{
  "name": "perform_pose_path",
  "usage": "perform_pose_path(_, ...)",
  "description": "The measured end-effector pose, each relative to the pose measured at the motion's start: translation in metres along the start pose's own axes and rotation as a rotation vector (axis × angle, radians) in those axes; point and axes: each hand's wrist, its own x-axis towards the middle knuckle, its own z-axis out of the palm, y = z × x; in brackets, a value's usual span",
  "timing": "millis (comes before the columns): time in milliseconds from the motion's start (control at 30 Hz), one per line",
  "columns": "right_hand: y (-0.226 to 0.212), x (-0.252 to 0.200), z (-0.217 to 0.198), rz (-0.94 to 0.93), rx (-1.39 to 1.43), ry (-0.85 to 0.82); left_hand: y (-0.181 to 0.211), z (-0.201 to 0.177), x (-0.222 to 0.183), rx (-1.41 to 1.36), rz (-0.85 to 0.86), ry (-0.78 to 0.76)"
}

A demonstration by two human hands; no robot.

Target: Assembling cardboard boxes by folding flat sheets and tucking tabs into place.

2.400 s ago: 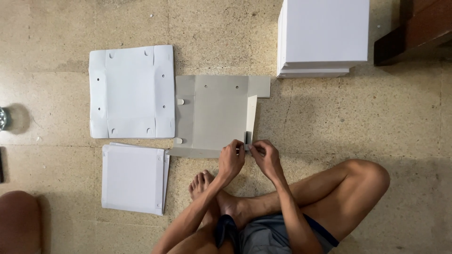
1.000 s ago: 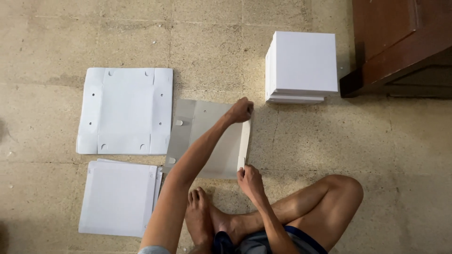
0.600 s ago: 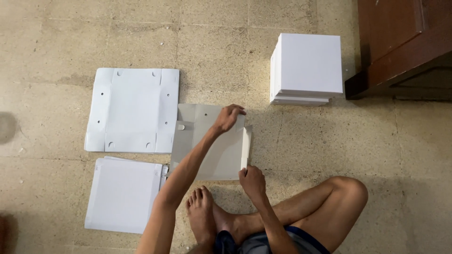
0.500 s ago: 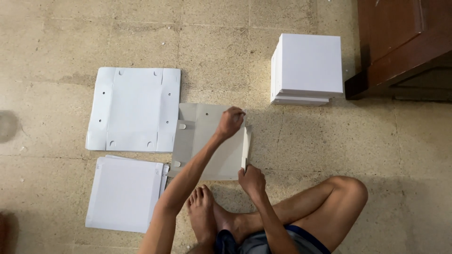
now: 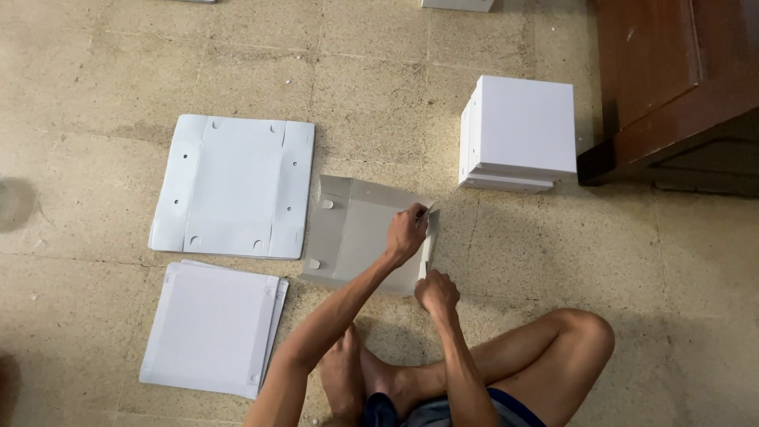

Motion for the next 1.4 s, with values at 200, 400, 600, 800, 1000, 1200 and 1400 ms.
perform_pose_path(200,-0.011,0.003,-0.023,0.048,-0.015,-0.01,-0.003,0.013,0.002,-0.109,-0.046,0.041)
perform_pose_path(400,-0.051,-0.053,-0.099,-0.014,0.286,-0.044,-0.04,0.039,0.024,-0.273,-0.117,0.05)
perform_pose_path(600,-0.062,-0.019,-0.141,-0.008,0.67,0.095,-0.035,0.036,0.027,-0.278,-0.17,-0.029)
perform_pose_path(800,-0.034,0.082,-0.101,-0.144,0.753,0.206,-0.01,0.017,0.023,-0.291,-0.197,-0.077)
perform_pose_path(1000,-0.034,0.086,-0.105,-0.18,0.761,0.217,-0.01,0.014,0.022,-0.26,-0.206,-0.076)
perform_pose_path(1200,-0.038,0.082,-0.105,-0.087,0.803,0.179,-0.01,0.011,0.02,-0.271,-0.223,-0.059)
perform_pose_path(1400,-0.033,0.098,-0.091,-0.045,0.812,0.179,-0.014,0.01,0.017,-0.296,-0.241,-0.044)
